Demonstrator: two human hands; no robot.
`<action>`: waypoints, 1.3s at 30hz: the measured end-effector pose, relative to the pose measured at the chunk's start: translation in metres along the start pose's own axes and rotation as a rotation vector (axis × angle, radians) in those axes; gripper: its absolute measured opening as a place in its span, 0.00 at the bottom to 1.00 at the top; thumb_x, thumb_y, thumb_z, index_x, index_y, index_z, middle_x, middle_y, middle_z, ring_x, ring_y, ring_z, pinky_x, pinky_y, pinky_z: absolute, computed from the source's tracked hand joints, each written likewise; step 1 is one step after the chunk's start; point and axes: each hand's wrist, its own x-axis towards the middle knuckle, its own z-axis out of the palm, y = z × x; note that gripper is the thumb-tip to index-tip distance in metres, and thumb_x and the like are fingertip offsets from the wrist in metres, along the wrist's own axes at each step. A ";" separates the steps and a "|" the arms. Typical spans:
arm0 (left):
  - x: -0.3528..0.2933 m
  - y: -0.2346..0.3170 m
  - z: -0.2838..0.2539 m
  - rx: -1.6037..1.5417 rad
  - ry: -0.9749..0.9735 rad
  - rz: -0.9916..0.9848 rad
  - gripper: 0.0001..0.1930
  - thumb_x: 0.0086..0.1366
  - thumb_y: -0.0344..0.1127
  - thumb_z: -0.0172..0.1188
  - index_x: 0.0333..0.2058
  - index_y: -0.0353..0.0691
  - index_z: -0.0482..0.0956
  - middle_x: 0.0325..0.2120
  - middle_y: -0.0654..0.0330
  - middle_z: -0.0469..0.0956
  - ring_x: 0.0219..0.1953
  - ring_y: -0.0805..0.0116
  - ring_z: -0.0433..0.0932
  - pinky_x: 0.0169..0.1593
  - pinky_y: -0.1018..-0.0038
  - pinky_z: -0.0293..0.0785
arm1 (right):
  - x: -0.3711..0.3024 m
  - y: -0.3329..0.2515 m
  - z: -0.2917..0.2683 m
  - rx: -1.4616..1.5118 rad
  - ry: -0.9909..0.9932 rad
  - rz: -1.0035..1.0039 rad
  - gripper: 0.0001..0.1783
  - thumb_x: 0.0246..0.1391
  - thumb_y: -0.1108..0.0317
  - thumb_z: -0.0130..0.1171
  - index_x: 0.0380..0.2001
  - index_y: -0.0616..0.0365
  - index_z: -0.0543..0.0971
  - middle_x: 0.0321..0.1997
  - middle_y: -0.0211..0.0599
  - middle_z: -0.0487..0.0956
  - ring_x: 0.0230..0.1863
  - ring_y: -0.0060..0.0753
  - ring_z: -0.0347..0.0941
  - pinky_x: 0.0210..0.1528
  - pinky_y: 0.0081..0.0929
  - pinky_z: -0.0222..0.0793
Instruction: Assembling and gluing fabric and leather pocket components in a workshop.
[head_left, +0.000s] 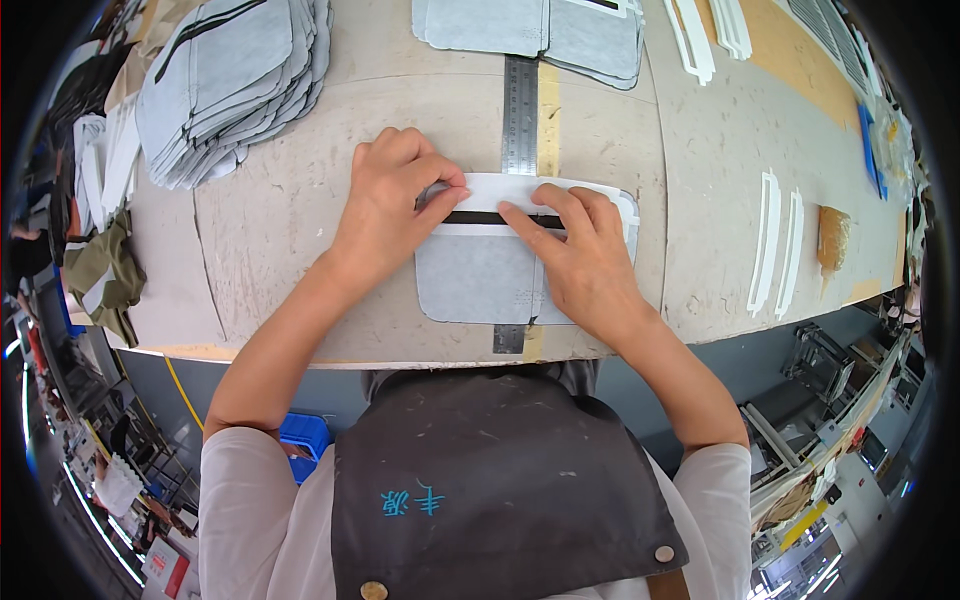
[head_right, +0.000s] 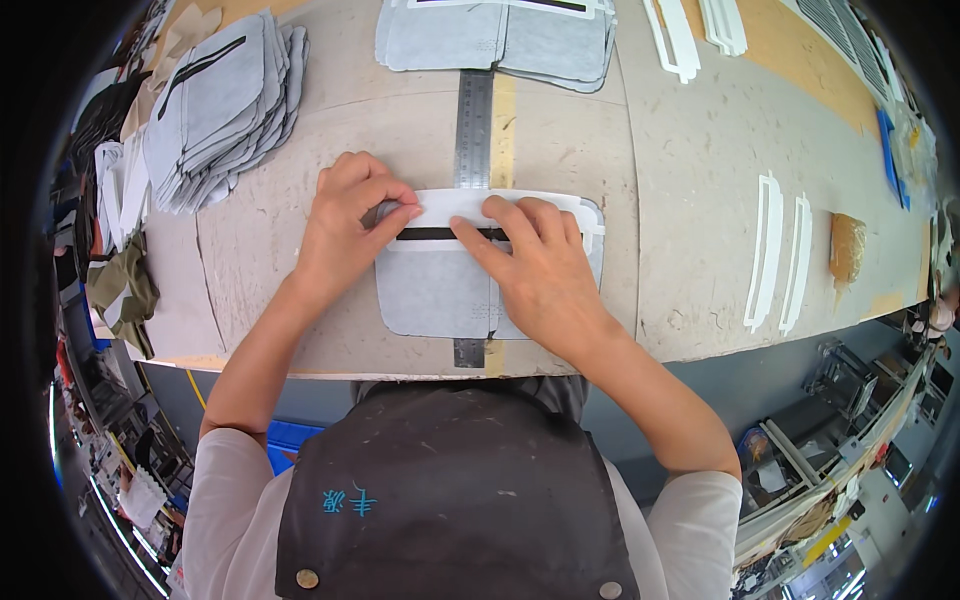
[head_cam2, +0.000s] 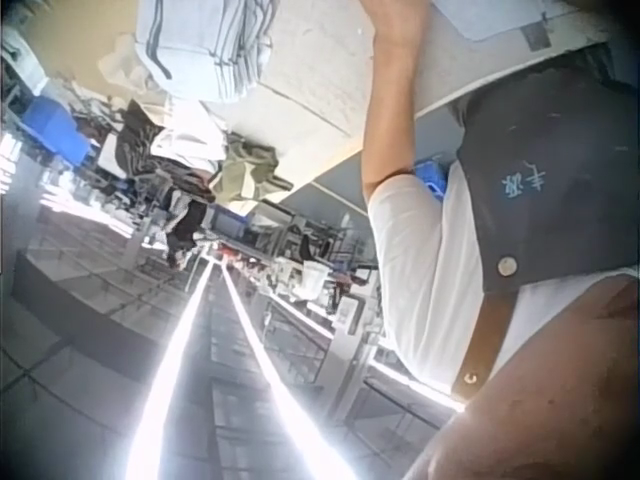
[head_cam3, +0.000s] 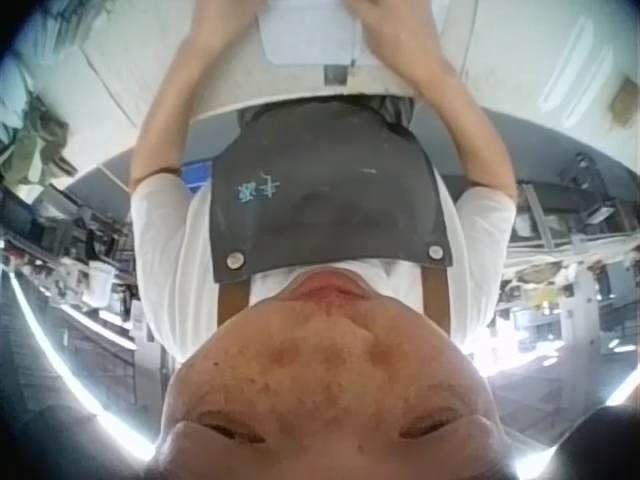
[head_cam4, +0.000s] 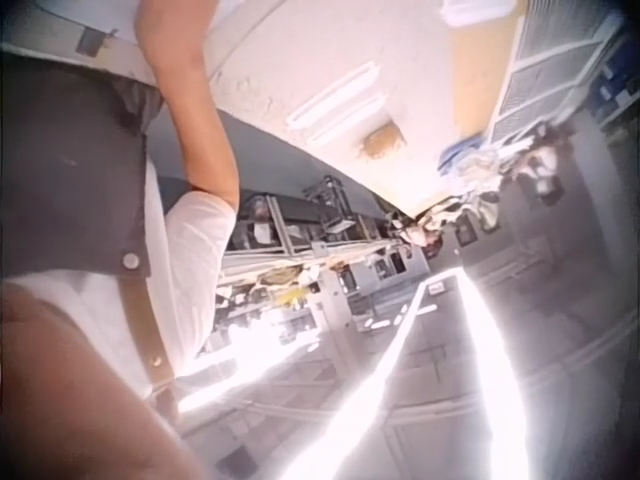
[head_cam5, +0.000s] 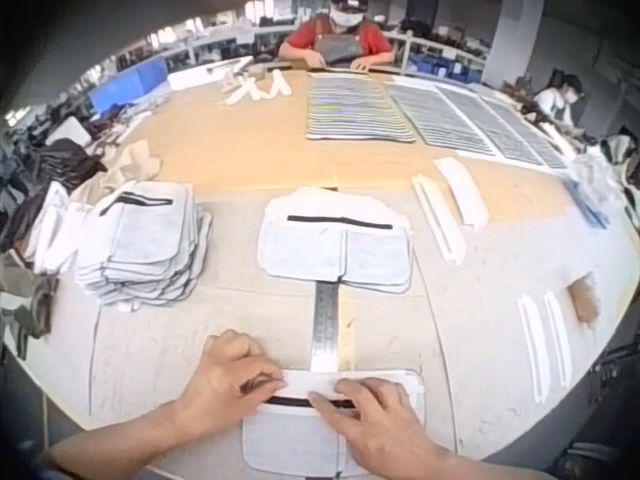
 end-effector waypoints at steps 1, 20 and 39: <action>-0.001 0.000 0.001 0.020 0.015 0.011 0.07 0.49 0.28 0.68 0.28 0.45 0.79 0.26 0.68 0.70 0.34 0.67 0.69 0.42 0.69 0.59 | 0.000 0.000 0.000 -0.030 -0.004 -0.008 0.32 0.39 0.83 0.54 0.53 0.51 0.76 0.53 0.36 0.67 0.50 0.42 0.63 0.52 0.36 0.60; -0.035 0.052 0.021 0.290 -0.205 0.147 0.30 0.55 0.35 0.63 0.55 0.27 0.67 0.60 0.47 0.64 0.63 0.52 0.62 0.61 0.62 0.63 | -0.011 0.004 -0.005 -0.029 0.017 0.083 0.30 0.40 0.80 0.55 0.53 0.62 0.73 0.61 0.38 0.67 0.58 0.41 0.63 0.59 0.36 0.61; -0.020 0.049 0.036 0.142 -0.222 0.181 0.35 0.55 0.40 0.64 0.59 0.32 0.64 0.64 0.48 0.58 0.68 0.53 0.54 0.68 0.58 0.51 | -0.009 0.009 -0.014 0.049 -0.095 0.067 0.34 0.47 0.78 0.54 0.61 0.63 0.65 0.66 0.39 0.64 0.66 0.41 0.58 0.64 0.37 0.56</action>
